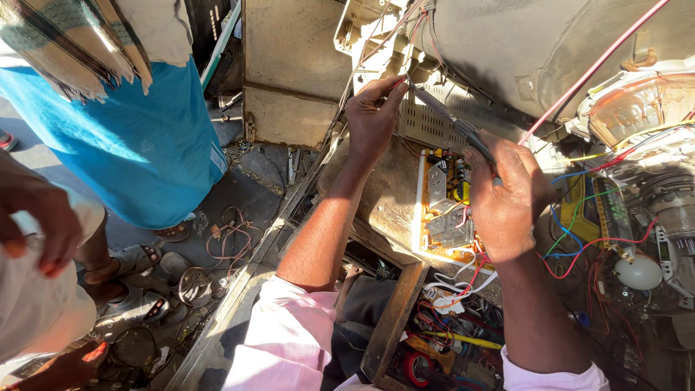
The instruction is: The person repairs an electronic device by twisting wires together, using pliers to crimp connections, and wrapping them with red electrical tape. They also handle a circuit board and a small white component, securing connections with tape.
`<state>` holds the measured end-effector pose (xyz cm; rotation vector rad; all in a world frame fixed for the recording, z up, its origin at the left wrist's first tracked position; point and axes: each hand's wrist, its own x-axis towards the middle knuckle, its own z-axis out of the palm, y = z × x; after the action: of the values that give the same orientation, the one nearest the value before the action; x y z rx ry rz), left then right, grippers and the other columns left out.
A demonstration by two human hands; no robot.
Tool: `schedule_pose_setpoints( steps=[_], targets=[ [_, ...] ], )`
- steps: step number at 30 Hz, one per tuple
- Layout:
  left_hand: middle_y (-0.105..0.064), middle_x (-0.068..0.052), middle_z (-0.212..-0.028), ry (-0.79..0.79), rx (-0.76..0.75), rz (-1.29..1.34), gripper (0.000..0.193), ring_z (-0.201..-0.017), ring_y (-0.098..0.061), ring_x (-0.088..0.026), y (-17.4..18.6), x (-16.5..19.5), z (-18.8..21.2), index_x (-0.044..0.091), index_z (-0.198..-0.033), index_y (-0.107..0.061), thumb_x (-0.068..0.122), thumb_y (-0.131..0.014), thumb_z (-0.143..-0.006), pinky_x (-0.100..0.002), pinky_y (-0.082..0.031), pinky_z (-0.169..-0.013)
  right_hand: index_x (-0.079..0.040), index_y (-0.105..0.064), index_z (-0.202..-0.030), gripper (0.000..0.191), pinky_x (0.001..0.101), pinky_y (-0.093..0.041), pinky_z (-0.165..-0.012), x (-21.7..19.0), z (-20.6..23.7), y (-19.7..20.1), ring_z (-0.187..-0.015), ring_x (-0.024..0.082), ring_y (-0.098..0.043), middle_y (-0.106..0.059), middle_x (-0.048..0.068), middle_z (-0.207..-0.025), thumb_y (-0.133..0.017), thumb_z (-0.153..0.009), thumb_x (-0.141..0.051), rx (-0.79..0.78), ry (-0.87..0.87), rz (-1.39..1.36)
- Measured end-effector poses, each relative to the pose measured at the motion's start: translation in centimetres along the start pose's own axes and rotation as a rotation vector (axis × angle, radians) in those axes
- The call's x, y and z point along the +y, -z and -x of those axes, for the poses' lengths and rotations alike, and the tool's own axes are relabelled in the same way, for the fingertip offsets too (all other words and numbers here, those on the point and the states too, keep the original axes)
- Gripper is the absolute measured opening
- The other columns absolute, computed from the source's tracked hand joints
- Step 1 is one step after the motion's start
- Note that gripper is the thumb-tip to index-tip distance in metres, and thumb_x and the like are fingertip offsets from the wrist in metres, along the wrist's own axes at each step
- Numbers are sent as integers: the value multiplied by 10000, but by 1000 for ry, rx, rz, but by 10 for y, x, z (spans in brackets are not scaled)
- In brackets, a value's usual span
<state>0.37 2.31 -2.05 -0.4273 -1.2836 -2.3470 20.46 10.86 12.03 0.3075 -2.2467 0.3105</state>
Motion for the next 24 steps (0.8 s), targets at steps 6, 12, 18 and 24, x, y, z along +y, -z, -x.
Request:
schedule_pose_setpoints(
  steps=[6, 12, 18, 24],
  targets=[
    [-786, -65, -985, 32, -14, 14, 165, -836, -707, -63, 2, -1, 1, 83, -1124, -777, 154, -743, -979, -236, -599, -693, -1, -728, -1237, 272, 336, -584, -881, 5, 6, -4, -999, 241, -734, -723, 160, -1129, -815, -988, 65, 37, 8, -28],
    [-782, -55, -976, 51, -14, 8, 169, -811, -684, -54, 2, 2, 1, 84, -1130, -782, 157, -744, -981, -228, -568, -672, 7, -725, -1234, 283, 340, -590, -880, 3, 7, -5, -1012, 250, -744, -729, 160, -1139, -809, -972, 77, 38, 4, -23],
    [-770, -41, -948, 90, -9, 13, 168, -739, -630, -35, 2, 5, 2, 87, -1129, -789, 158, -746, -982, -226, -532, -607, -2, -726, -1236, 288, 335, -592, -856, 3, 7, -9, -1015, 251, -749, -731, 160, -1149, -807, -971, 77, 45, -19, -49],
    [-775, -39, -945, 72, -8, -7, 167, -740, -636, -32, 2, 5, 1, 83, -1125, -790, 158, -751, -981, -221, -536, -610, -21, -729, -1251, 320, 347, -589, -871, 5, 11, -9, -1017, 269, -740, -724, 158, -1154, -811, -959, 81, 60, 26, 16]
  ],
)
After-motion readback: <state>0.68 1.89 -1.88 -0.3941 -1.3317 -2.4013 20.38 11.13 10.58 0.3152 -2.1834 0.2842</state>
